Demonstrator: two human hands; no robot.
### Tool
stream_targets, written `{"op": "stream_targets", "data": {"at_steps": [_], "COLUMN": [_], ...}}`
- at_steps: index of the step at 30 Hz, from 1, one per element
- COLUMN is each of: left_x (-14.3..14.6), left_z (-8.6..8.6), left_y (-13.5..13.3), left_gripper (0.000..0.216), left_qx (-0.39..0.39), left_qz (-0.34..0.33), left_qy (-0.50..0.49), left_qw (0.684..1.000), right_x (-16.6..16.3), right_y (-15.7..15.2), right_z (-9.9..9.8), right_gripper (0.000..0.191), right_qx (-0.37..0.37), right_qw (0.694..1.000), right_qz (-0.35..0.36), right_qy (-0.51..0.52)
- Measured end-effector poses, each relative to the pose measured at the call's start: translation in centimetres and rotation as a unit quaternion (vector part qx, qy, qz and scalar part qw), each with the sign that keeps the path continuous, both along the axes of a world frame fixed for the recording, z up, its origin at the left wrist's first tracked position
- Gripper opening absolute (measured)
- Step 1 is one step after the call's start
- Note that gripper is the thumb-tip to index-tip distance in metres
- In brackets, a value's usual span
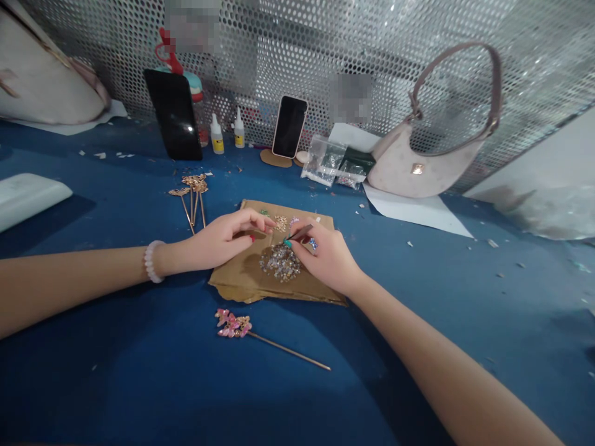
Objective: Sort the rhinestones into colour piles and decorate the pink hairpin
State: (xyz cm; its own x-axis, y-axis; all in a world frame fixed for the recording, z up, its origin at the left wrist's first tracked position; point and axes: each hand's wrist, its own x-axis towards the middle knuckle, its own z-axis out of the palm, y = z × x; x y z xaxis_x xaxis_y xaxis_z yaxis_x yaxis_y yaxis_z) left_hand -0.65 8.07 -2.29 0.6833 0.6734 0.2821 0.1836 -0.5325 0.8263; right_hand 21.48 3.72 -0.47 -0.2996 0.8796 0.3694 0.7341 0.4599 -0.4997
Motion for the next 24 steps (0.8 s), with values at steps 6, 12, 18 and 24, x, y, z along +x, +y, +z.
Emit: {"op": "stream_targets", "data": {"at_steps": [6, 12, 18, 24], "left_x": [0.01, 0.05, 0.04, 0.04], "left_z": [0.07, -0.06, -0.07, 0.03], "left_y": [-0.04, 0.09, 0.08, 0.08], "left_gripper": [0.022, 0.022, 0.022, 0.023], "left_qx": [-0.007, -0.002, 0.002, 0.000], "left_qz": [-0.003, -0.002, -0.001, 0.000], "left_qy": [-0.012, -0.010, -0.007, -0.007], "left_qw": [1.000, 1.000, 1.000, 1.000], "right_x": [-0.01, -0.09, 0.00, 0.20], "right_y": [0.00, 0.02, 0.21, 0.66], "right_z": [0.06, 0.09, -0.15, -0.38], "right_gripper": [0.005, 0.005, 0.006, 0.007], "right_qx": [0.003, 0.005, 0.014, 0.016], "right_qw": [1.000, 1.000, 1.000, 1.000], "right_qz": [-0.008, -0.007, -0.006, -0.017], "right_qy": [-0.007, -0.011, -0.013, -0.007]}}
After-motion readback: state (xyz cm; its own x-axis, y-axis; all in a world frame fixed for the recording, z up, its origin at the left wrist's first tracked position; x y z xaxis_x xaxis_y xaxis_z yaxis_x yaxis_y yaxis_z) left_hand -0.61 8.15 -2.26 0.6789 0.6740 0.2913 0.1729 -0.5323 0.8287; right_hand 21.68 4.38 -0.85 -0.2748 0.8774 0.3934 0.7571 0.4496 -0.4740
